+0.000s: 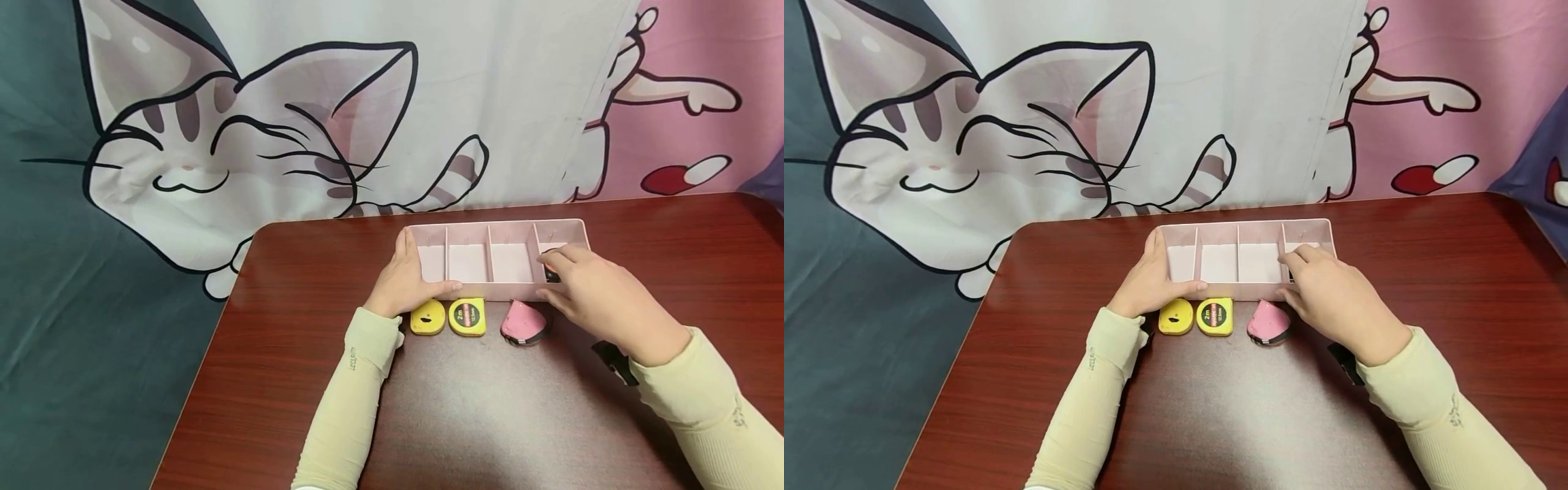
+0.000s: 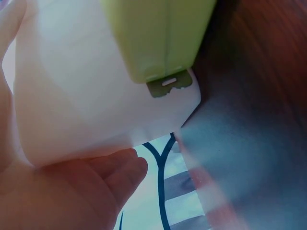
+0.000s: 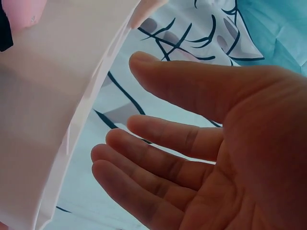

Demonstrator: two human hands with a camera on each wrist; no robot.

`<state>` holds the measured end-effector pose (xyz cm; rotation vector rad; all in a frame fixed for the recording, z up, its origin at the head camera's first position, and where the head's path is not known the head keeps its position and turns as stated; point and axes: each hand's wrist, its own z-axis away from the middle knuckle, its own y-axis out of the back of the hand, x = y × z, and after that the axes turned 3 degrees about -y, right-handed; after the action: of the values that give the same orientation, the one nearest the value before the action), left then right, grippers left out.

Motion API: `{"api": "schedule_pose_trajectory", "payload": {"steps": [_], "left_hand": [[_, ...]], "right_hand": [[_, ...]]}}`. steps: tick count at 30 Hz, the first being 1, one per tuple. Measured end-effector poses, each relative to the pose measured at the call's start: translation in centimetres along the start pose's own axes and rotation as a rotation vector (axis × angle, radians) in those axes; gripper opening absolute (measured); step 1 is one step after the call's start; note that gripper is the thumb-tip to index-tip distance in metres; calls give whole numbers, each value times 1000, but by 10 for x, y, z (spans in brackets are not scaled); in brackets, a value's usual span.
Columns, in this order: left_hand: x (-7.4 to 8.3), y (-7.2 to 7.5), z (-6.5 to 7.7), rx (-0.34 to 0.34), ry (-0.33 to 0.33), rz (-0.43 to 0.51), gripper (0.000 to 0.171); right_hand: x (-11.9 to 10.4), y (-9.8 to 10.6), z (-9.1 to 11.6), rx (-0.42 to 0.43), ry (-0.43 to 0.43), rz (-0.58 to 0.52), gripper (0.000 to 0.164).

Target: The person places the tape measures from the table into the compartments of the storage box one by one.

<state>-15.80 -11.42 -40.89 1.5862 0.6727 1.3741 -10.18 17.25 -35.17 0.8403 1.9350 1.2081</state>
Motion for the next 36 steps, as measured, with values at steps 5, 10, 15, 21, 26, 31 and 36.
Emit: {"api": "schedule_pose_trajectory", "payload": {"steps": [5,10,15,21,26,31,36], "left_hand": [[0,0,0,0,0,-4,135],[-1,0,1,2,1,-5,135],[-1,0,1,9,-4,-1,135],[0,0,0,4,-5,-1,135],[0,1,0,4,-4,4,135],[0,2,1,4,-4,7,134],[-1,0,0,4,-1,5,135]], "right_hand": [[-2,0,0,6,16,-6,44],[-4,-2,1,10,36,-25,45],[-6,-2,3,3,64,-34,45],[-9,-1,4,-45,59,-59,46],[-11,-3,4,-71,90,-59,48],[-11,-6,5,-77,139,-68,46],[-11,-8,5,-98,149,-81,49]]}}
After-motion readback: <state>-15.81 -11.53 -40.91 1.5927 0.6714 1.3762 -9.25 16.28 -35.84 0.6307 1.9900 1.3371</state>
